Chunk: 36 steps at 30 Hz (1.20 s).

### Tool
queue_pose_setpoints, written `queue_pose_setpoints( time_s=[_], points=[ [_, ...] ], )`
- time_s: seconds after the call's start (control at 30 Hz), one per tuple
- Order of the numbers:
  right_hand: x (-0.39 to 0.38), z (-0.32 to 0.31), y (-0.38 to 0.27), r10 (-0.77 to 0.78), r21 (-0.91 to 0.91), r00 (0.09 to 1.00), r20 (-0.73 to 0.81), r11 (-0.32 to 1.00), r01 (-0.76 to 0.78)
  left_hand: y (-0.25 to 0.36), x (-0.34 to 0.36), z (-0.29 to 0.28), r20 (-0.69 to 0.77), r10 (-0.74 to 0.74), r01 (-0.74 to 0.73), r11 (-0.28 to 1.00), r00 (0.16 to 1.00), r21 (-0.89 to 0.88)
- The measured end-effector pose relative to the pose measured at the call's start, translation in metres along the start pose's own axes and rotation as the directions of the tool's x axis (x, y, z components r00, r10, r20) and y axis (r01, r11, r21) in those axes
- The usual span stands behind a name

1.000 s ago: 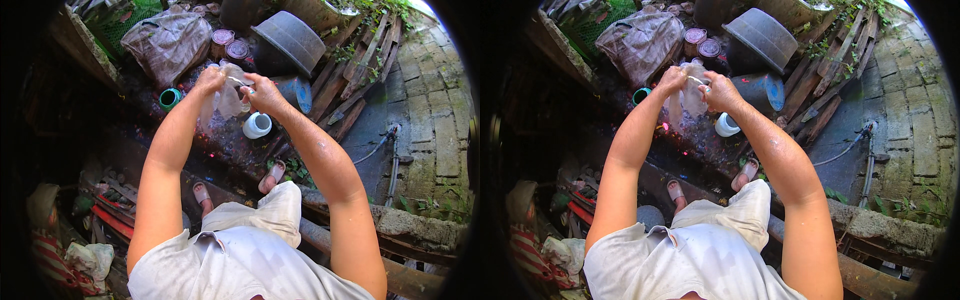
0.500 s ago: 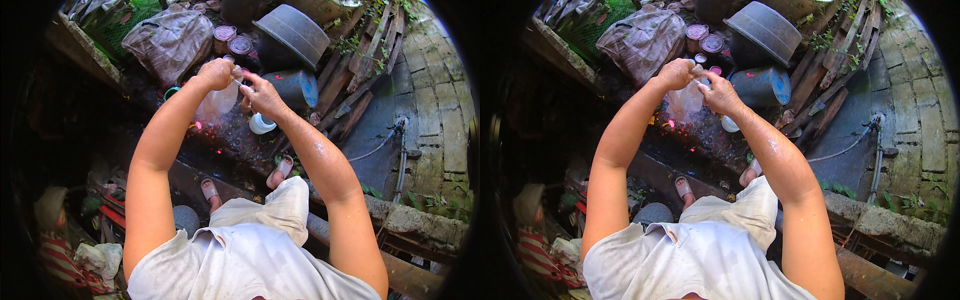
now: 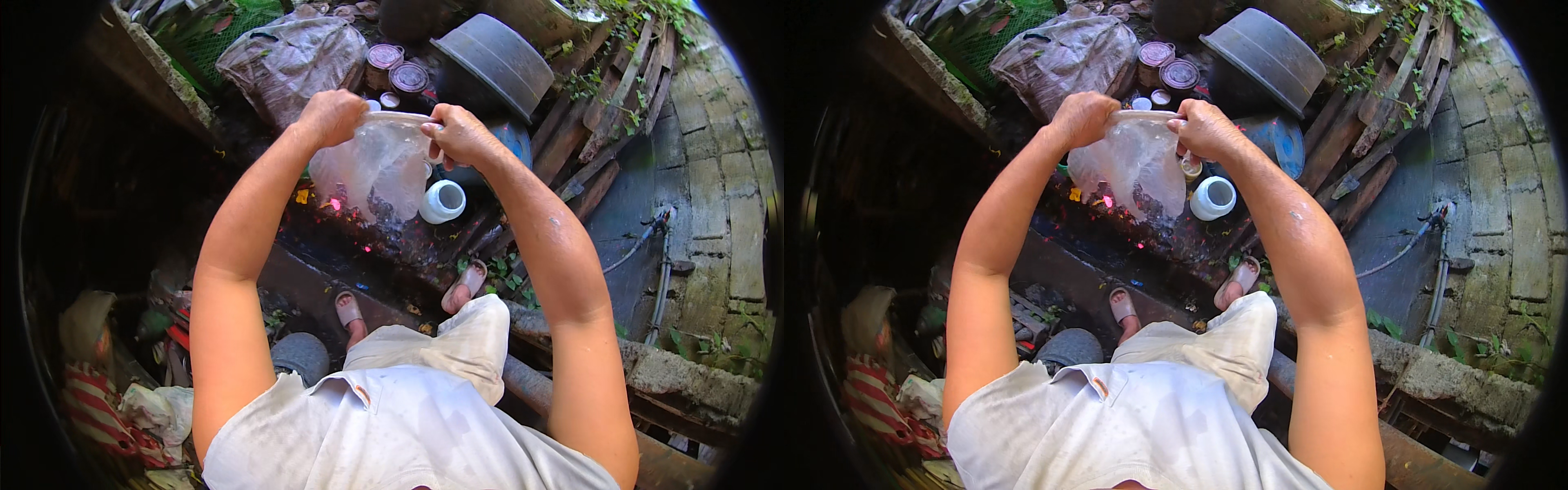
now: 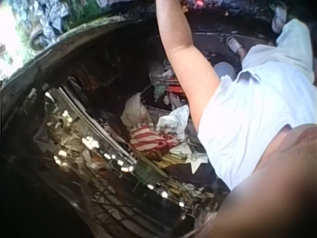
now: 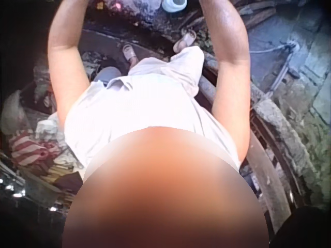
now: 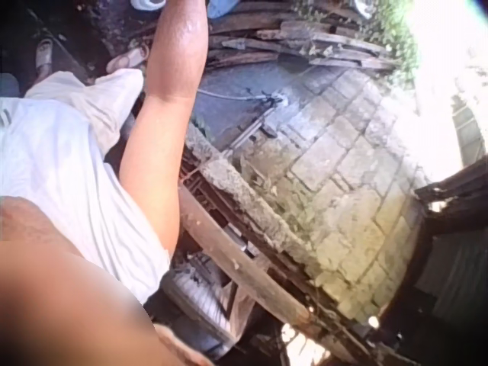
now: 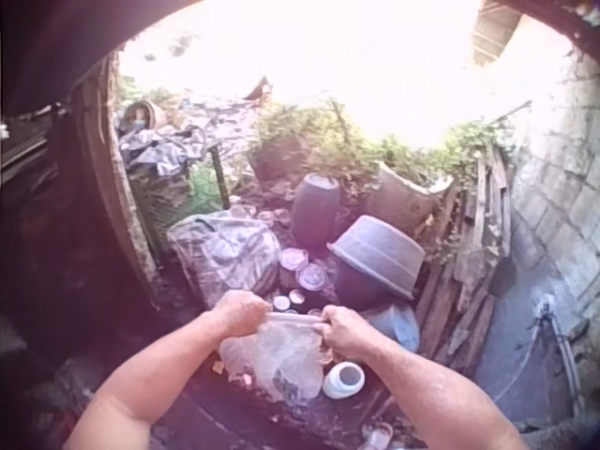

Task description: The person scoops white powder from a plastic bag into a white container, then pours liquid from a green container into the same white container. They stir the mixture with a stick, repeatedly adding more powder and liquid while mixing.

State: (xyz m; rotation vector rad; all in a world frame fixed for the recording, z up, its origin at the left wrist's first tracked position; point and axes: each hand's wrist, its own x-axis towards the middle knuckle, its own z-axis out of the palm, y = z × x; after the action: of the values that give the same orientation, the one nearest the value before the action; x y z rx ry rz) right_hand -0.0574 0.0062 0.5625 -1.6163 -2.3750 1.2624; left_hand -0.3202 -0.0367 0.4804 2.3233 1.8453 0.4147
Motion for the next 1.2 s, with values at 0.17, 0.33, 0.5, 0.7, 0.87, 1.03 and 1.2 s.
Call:
queue_pose_setpoints(
  time_s=[0.17, 0.33, 0.5, 0.7, 0.87, 1.03, 1.2],
  points=[
    [-0.008, -0.028, -0.01, -0.063, 0.026, 0.998, -0.03, 0.998, 0.064, -0.048, -0.035, 0.036, -0.015, -0.23, 0.23, 0.973, 0.973, 0.015],
    [-0.022, -0.038, -0.001, -0.005, -0.01, 0.993, -0.121, 1.0, 0.004, -0.085, -0.05, 0.039, -0.114, -0.353, 0.327, 0.924, 0.929, -0.198],
    [-0.023, -0.038, 0.017, 0.016, 0.031, 0.98, -0.2, 0.999, -0.01, -0.085, -0.037, -0.008, -0.393, -0.303, 0.223, 0.946, 0.868, -0.235],
    [-0.019, -0.042, 0.007, 0.025, -0.02, 0.987, -0.158, 0.999, -0.028, -0.124, -0.029, -0.037, -0.001, -0.345, 0.201, 0.548, 0.938, -0.812],
    [-0.02, -0.05, -0.003, -0.004, 0.062, 0.991, -0.133, 0.998, 0.012, -0.119, -0.021, -0.057, -0.175, -0.424, 0.126, 0.592, 0.889, -0.796],
    [-0.033, -0.072, -0.015, -0.116, 0.308, 0.993, -0.023, 0.944, 0.117, -0.127, -0.017, -0.036, -0.089, -0.453, 0.204, 0.558, 0.887, -0.805],
    [-0.045, -0.079, -0.021, -0.158, 0.383, 0.987, 0.017, 0.913, 0.139, -0.113, -0.012, -0.005, -0.026, -0.502, 0.254, 0.481, 0.864, -0.839]
  ],
)
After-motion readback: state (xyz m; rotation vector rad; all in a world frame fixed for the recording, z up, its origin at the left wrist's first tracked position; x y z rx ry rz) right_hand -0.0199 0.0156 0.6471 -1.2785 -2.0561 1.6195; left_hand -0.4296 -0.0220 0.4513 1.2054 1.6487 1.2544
